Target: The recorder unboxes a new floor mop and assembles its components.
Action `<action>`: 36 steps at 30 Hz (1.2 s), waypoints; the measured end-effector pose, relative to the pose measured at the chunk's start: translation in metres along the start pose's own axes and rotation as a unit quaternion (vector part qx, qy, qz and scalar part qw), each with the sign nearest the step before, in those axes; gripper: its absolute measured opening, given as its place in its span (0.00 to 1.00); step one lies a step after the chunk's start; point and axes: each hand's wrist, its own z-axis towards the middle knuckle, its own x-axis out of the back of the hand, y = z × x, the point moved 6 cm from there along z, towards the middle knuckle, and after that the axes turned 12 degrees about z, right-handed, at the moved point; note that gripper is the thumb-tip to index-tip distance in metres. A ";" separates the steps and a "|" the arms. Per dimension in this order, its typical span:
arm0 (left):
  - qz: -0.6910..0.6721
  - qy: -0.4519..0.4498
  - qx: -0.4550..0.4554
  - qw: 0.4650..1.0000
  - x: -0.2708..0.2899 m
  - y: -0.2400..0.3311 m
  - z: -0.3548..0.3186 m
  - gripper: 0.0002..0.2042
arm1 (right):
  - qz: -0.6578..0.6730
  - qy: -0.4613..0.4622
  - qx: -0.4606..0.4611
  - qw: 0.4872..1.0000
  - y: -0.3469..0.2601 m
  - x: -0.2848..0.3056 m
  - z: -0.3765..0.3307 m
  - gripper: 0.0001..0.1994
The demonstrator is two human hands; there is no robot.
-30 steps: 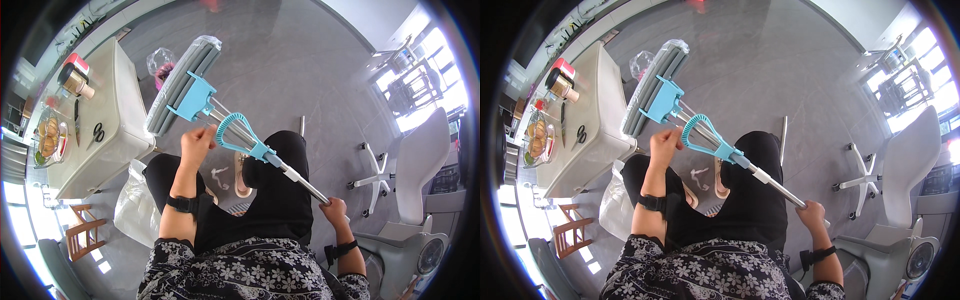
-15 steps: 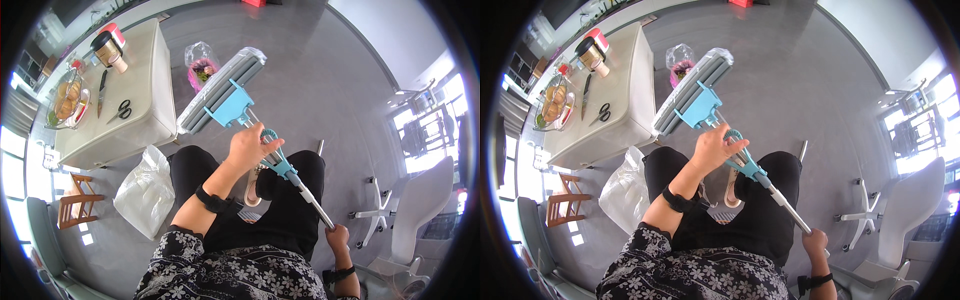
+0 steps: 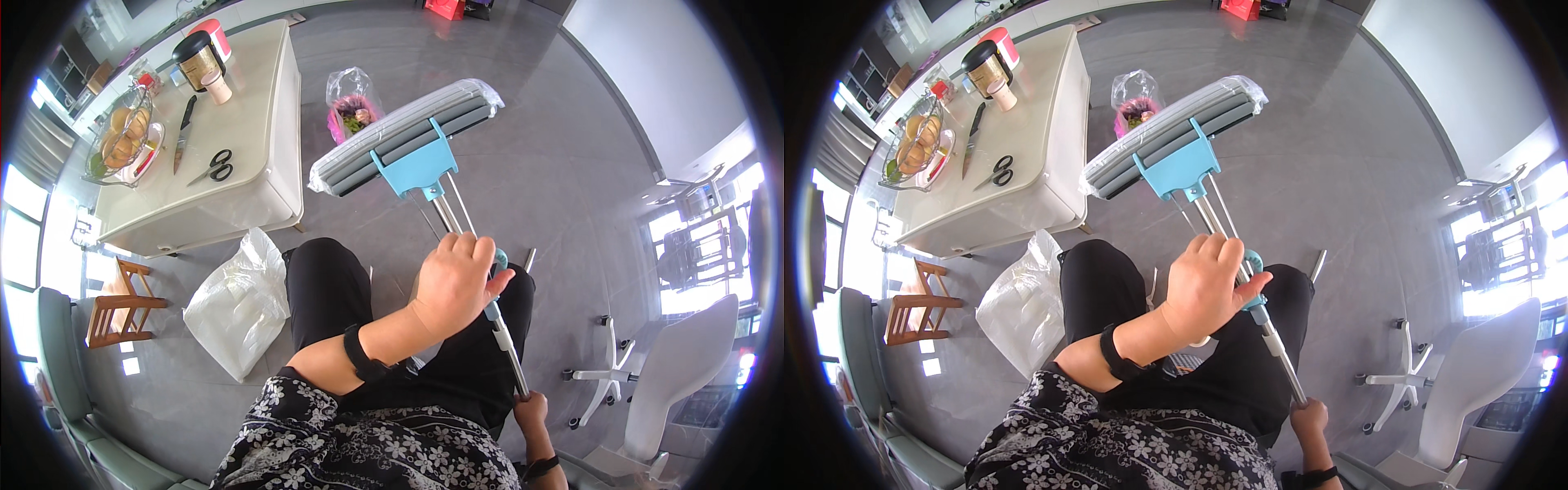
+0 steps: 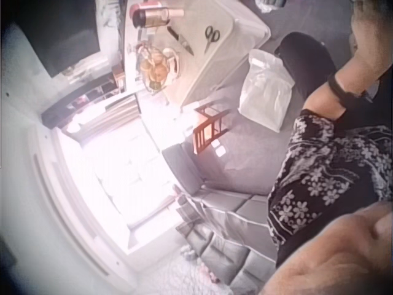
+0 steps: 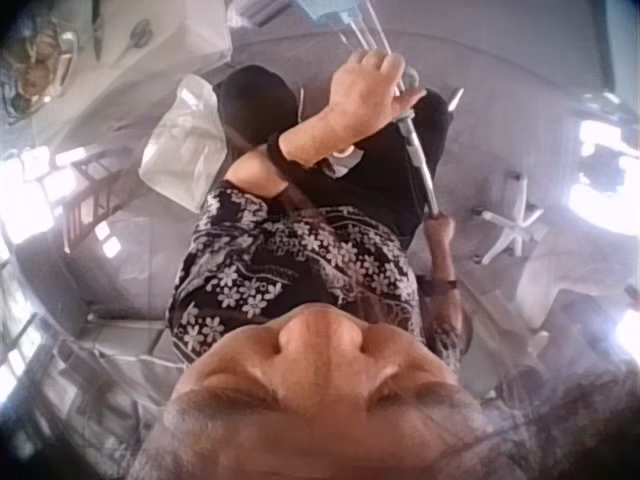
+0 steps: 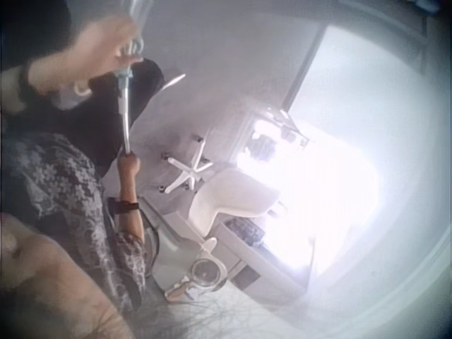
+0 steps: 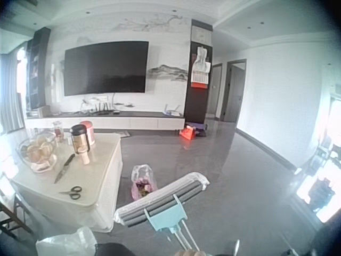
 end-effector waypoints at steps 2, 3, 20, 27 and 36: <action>0.000 0.003 -0.005 1.000 0.005 0.006 -0.001 0.18 | 0.010 -0.002 -0.005 1.000 -0.001 -0.004 -0.001 0.12; -0.001 0.004 -0.010 1.000 0.007 0.009 -0.001 0.17 | 0.020 -0.003 -0.011 1.000 0.001 -0.006 -0.001 0.12; 0.011 -0.030 -0.098 0.995 0.005 0.076 -0.054 0.12 | 0.040 0.022 0.023 0.999 -0.015 -0.006 -0.001 0.11; 0.004 -0.061 -0.100 0.993 0.004 0.079 -0.054 0.18 | 0.037 0.012 0.038 0.999 -0.016 -0.004 0.000 0.12; -0.030 -0.062 -0.087 0.994 0.006 0.076 -0.051 0.17 | 0.066 0.034 0.047 0.996 -0.013 -0.008 0.004 0.09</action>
